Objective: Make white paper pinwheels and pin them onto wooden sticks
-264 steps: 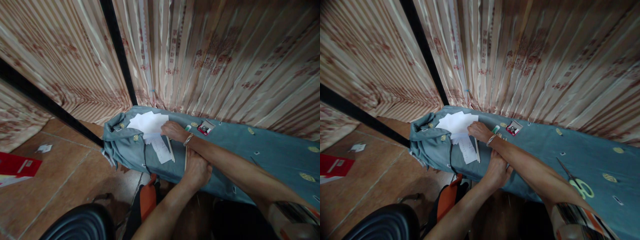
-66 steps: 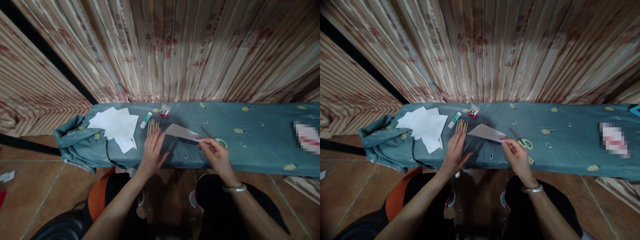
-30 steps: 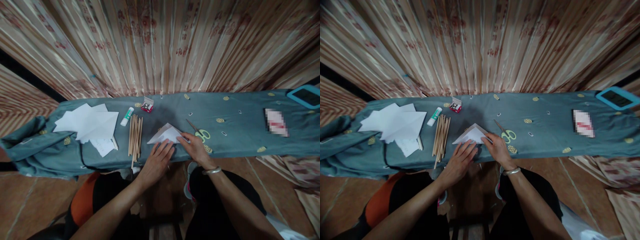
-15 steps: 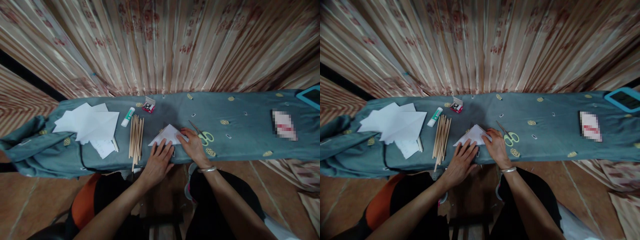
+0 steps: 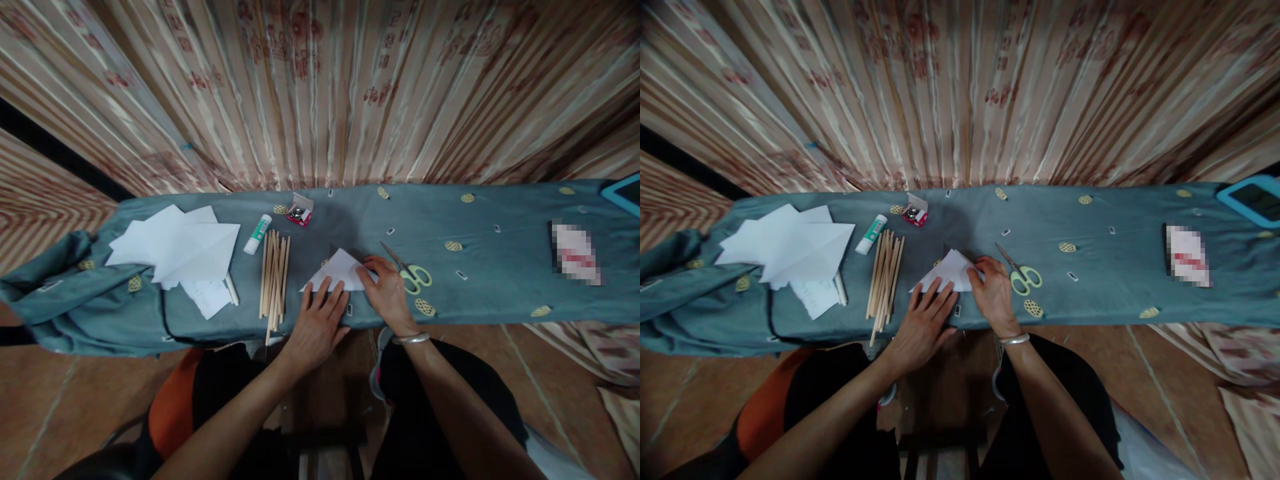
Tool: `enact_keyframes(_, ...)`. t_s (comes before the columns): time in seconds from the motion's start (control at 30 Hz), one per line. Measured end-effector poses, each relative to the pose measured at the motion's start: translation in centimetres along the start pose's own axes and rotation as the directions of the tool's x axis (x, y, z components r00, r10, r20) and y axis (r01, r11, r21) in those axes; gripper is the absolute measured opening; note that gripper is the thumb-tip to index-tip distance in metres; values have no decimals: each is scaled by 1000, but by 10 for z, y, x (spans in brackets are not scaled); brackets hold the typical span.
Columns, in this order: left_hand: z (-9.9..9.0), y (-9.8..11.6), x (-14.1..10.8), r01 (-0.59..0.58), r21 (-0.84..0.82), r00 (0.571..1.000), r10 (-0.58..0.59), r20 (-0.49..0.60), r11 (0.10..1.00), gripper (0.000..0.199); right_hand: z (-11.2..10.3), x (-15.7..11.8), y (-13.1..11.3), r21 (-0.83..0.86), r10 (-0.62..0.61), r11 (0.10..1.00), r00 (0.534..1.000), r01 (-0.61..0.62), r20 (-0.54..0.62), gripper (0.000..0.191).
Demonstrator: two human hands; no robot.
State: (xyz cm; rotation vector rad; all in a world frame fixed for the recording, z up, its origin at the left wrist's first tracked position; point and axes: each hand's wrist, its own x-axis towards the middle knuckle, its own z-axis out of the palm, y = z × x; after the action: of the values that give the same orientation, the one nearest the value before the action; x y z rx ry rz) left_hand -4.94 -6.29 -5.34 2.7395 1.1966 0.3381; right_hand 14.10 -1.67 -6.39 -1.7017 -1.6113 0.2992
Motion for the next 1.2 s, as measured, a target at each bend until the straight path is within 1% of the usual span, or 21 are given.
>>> enact_keyframes(0.33, 0, -3, 2, 3, 0, 1000, -3, 31, 1000, 57, 2, 0, -1, -28, -17, 999, 1000, 17, 0, 19)
enact_keyframes(0.5, 0, -2, 2, 4, -1, 1000, -4, 29, 1000, 56, 3, -1, 0, -45, -41, 998, 999, 40, -10, 15)
enact_keyframes(0.7, -3, -1, 3, 10, 1, 999, -10, 41, 1000, 55, 2, 0, -2, -42, -26, 999, 1000, 26, 1, 14)
enact_keyframes(0.97, -3, -1, 3, 8, -6, 999, -8, 35, 1000, 55, 3, 2, 0, -36, -11, 999, 1000, 12, 26, 15)
enact_keyframes(1.2, -2, -2, 4, -10, 26, 999, 8, 41, 1000, 58, 5, 3, 0, -45, -28, 999, 1000, 28, -1, 15)
